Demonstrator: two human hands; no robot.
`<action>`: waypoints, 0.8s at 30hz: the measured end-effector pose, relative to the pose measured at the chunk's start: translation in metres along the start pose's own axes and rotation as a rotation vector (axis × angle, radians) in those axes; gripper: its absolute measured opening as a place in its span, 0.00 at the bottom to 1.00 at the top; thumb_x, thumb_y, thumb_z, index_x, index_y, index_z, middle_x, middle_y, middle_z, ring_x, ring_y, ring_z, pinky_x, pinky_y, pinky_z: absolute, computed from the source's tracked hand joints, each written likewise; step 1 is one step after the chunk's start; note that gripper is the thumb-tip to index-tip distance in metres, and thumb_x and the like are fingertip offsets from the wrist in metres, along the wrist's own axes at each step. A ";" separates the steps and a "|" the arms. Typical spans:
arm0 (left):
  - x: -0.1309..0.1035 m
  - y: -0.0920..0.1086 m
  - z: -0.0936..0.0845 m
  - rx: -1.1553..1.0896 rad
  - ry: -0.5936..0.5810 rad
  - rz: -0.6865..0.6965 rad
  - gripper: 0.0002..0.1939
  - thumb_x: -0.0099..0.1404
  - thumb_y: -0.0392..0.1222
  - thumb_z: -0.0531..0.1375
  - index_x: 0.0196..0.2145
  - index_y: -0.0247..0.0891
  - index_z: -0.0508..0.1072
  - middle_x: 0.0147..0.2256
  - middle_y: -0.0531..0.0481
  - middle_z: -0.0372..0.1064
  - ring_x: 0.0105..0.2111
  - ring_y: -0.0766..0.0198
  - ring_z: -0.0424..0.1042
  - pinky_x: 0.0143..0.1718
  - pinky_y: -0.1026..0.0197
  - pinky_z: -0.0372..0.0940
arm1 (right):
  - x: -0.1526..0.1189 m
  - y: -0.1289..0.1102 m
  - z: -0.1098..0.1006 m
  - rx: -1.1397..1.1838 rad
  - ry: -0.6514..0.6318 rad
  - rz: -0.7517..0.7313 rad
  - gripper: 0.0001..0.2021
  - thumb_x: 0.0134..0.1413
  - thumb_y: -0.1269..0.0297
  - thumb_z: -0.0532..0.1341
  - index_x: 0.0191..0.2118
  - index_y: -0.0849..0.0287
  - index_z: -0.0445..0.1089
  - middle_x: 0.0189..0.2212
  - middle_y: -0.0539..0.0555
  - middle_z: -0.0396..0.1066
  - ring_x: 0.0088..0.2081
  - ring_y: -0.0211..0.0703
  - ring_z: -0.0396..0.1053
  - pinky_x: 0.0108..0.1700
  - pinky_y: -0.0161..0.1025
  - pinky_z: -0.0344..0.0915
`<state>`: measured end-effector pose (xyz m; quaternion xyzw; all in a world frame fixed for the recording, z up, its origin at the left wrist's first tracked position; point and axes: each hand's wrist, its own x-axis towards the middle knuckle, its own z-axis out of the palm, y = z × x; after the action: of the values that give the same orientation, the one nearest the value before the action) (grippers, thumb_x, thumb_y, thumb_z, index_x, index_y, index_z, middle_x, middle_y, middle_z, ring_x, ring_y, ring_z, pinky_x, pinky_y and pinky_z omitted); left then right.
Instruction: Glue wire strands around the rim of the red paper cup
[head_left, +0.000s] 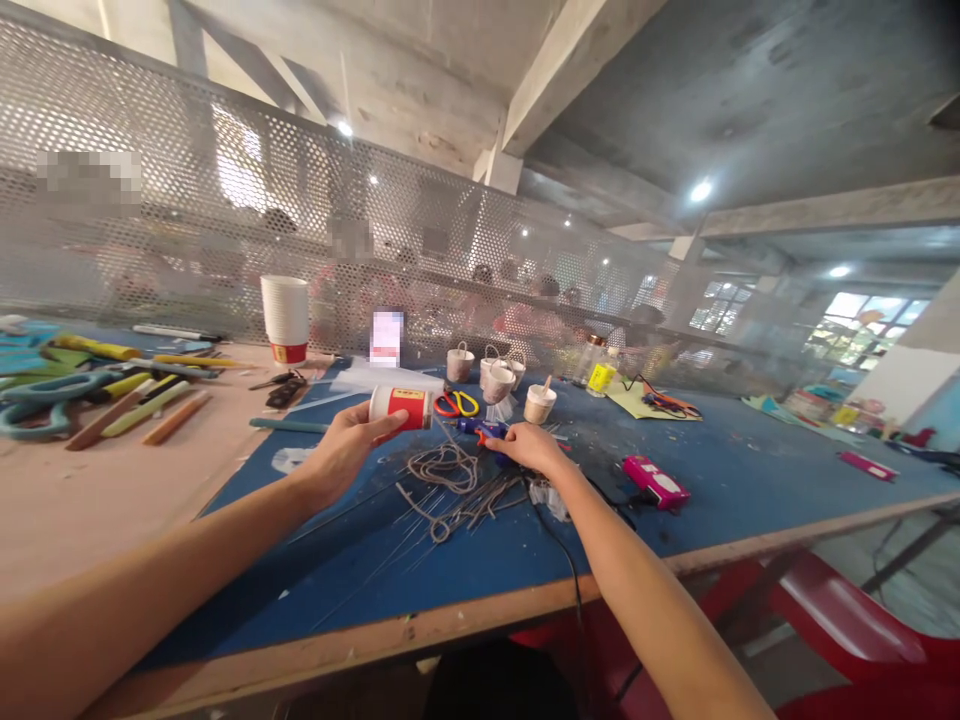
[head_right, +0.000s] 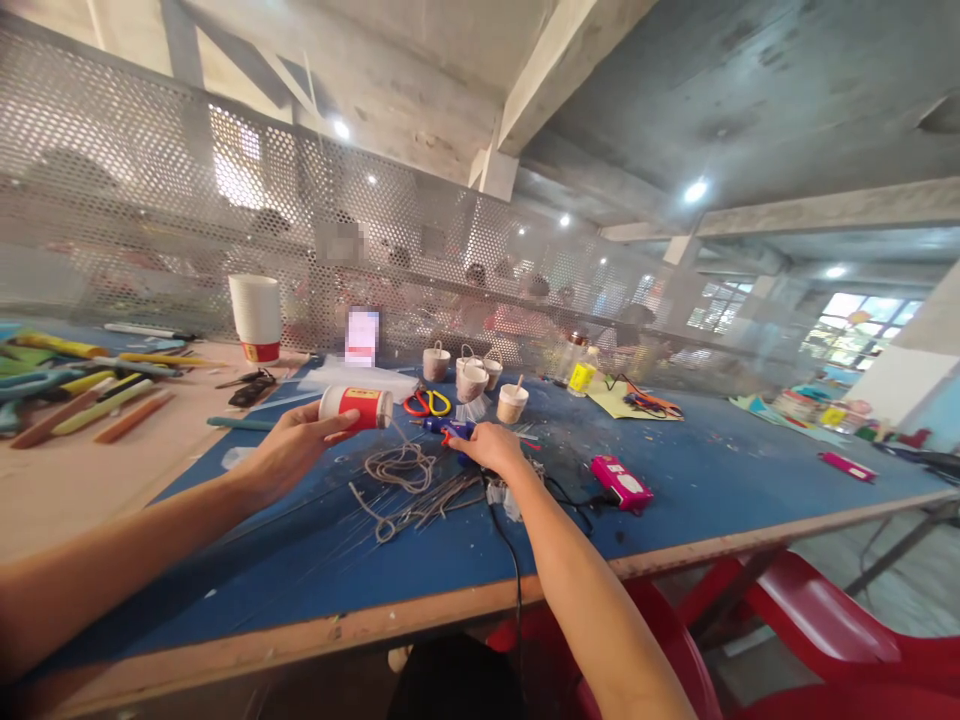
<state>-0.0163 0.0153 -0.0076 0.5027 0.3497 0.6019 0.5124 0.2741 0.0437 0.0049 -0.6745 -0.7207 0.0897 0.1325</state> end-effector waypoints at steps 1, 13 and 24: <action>0.001 -0.001 0.000 -0.005 -0.008 0.001 0.17 0.53 0.48 0.74 0.38 0.37 0.84 0.43 0.38 0.83 0.49 0.40 0.79 0.59 0.41 0.65 | 0.000 0.000 0.001 0.030 0.008 0.009 0.27 0.55 0.42 0.65 0.16 0.56 0.64 0.19 0.54 0.70 0.30 0.48 0.73 0.30 0.36 0.53; 0.004 -0.004 -0.005 -0.027 0.036 -0.026 0.19 0.50 0.48 0.75 0.37 0.36 0.83 0.44 0.37 0.83 0.49 0.40 0.78 0.58 0.42 0.65 | 0.006 -0.008 0.005 0.658 0.169 0.063 0.19 0.59 0.44 0.60 0.31 0.57 0.66 0.25 0.49 0.72 0.25 0.36 0.68 0.29 0.33 0.65; -0.002 0.006 0.000 -0.041 0.043 -0.065 0.19 0.50 0.46 0.75 0.38 0.34 0.83 0.43 0.37 0.83 0.49 0.43 0.78 0.60 0.44 0.64 | -0.027 -0.047 -0.002 1.333 0.149 -0.372 0.21 0.56 0.46 0.67 0.45 0.54 0.65 0.35 0.48 0.73 0.27 0.35 0.71 0.31 0.35 0.70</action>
<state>-0.0180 0.0122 -0.0027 0.4674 0.3642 0.6028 0.5344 0.2313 0.0133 0.0198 -0.3188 -0.6046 0.4425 0.5806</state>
